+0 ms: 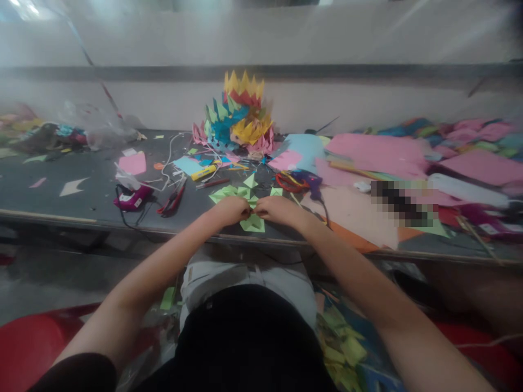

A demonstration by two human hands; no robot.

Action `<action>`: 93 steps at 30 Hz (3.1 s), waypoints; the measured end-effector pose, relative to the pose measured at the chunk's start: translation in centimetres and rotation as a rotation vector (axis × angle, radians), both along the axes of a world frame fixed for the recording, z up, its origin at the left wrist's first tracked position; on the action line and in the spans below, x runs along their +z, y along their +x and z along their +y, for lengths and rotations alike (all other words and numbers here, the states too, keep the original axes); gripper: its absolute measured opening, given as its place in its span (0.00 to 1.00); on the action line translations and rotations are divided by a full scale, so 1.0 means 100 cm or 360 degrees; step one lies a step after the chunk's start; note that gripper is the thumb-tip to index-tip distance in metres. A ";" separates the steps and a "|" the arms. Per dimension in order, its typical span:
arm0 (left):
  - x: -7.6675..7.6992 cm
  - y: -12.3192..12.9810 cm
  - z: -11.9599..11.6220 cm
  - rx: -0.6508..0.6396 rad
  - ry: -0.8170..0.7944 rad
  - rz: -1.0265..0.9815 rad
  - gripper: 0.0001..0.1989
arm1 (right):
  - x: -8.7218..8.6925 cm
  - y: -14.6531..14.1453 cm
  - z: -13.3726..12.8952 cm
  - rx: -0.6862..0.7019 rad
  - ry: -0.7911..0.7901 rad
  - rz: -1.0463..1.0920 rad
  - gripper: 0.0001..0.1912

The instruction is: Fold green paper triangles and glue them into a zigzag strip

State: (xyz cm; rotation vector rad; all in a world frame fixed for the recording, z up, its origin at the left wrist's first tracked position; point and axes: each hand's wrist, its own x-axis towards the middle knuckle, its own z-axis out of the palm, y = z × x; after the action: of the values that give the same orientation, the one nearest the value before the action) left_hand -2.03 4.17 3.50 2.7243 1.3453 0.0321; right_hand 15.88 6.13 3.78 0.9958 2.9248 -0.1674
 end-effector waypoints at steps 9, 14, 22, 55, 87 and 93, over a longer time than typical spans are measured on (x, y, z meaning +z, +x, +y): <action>-0.005 -0.012 -0.007 -0.0156 0.0133 0.0045 0.12 | 0.010 -0.004 -0.001 0.0032 -0.0029 -0.0138 0.13; -0.012 -0.014 -0.011 -0.0133 0.0178 -0.0033 0.13 | 0.011 -0.009 -0.013 -0.0067 0.0046 -0.0127 0.12; -0.016 -0.017 -0.011 -0.0011 0.0168 -0.0065 0.14 | 0.003 0.006 -0.011 -0.0087 0.0091 -0.0044 0.21; -0.026 -0.031 -0.013 -0.0055 -0.0023 -0.0352 0.16 | -0.024 0.025 -0.011 -0.0071 -0.0449 0.0753 0.10; -0.016 0.006 -0.036 0.0673 0.0061 -0.0306 0.11 | -0.034 -0.019 -0.036 -0.0504 0.0065 0.0404 0.14; -0.019 -0.008 -0.040 0.0319 0.0039 -0.0514 0.19 | -0.037 -0.017 -0.031 -0.0500 -0.0002 0.0539 0.13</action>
State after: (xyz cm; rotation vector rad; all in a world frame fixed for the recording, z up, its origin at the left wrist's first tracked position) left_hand -2.85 0.19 1.58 2.4522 1.5134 0.4841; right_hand 14.16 3.04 0.06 1.5640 3.0285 -0.3850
